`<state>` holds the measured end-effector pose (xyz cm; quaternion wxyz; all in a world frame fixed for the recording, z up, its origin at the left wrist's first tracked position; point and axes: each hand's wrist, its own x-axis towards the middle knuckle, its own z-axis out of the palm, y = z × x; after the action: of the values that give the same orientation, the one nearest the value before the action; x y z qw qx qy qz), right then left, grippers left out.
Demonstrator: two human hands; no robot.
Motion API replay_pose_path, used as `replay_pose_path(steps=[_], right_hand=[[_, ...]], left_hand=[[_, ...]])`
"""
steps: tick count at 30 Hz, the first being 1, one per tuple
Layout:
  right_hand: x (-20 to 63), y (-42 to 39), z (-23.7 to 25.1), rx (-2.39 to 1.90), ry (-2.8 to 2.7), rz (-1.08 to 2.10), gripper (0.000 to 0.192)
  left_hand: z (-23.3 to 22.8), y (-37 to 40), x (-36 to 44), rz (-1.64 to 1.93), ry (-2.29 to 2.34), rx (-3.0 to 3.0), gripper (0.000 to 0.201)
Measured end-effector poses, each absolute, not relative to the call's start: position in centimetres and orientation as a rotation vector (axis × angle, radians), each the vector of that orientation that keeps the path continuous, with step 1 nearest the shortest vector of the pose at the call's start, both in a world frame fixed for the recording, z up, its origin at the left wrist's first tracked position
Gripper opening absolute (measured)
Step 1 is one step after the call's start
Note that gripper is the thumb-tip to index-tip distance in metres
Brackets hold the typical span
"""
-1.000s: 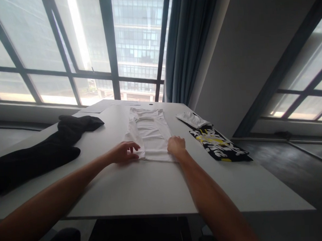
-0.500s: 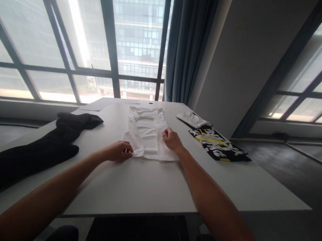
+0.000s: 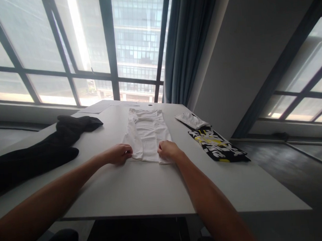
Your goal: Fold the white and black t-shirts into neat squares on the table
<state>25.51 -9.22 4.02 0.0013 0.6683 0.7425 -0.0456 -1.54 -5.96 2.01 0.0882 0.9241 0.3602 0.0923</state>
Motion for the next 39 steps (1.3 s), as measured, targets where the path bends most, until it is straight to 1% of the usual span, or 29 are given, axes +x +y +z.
replay_pose_path(steps=[3, 6, 9, 11, 13, 15, 19, 23, 26, 29, 31, 35, 39], right_hand=[[25.6, -8.7, 3.6, 2.122, 2.363, -0.153, 0.020], [26.0, -8.1, 3.6, 2.326, 2.497, -0.188, 0.024], [26.0, -7.8, 3.8, 2.482, 2.668, -0.370, 0.030], [25.9, -7.9, 3.7, 2.344, 2.713, -0.579, 0.027], [25.7, -8.1, 3.6, 2.126, 2.699, -0.696, 0.020], [25.6, -8.4, 3.6, 2.021, 2.684, -0.674, 0.017], [25.7, -8.8, 4.2, 1.993, 2.599, -0.507, 0.013], [25.7, -9.2, 4.8, 2.046, 2.570, -0.346, 0.028], [25.4, -9.0, 4.9, 2.200, 2.573, -0.221, 0.035], [25.3, -8.8, 4.6, 2.245, 2.539, -0.225, 0.033], [25.3, -8.7, 4.3, 2.231, 2.535, -0.265, 0.030], [25.8, -8.5, 3.6, 2.209, 2.565, -0.340, 0.027], [26.5, -8.2, 3.3, 2.226, 2.564, -0.367, 0.026]], left_hand=[[2.5, -6.3, -1.5, 0.268, 1.063, 2.715, 0.020], [3.0, -6.4, -1.7, 0.271, 1.015, 2.625, 0.020], [3.4, -6.3, -2.1, 0.279, 0.956, 2.557, 0.022], [3.5, -6.4, -2.3, 0.267, 0.922, 2.526, 0.022], [3.6, -6.5, -2.4, 0.243, 0.896, 2.492, 0.021], [3.6, -6.7, -2.4, 0.225, 0.879, 2.466, 0.020], [3.7, -7.1, -2.6, 0.195, 0.882, 2.408, 0.022], [4.4, -5.9, -2.5, 0.066, 0.904, 2.274, 0.036], [5.5, -3.2, -1.4, 0.109, 1.029, 2.409, 0.038], [6.3, 0.6, 0.8, 0.216, 1.276, 2.674, 0.036], [6.3, 3.3, 2.6, 0.222, 1.438, 2.767, 0.033], [5.2, 7.8, 5.2, 0.087, 1.613, 2.750, 0.031], [4.2, 11.2, 5.5, 0.046, 1.867, 2.638, 0.033]])
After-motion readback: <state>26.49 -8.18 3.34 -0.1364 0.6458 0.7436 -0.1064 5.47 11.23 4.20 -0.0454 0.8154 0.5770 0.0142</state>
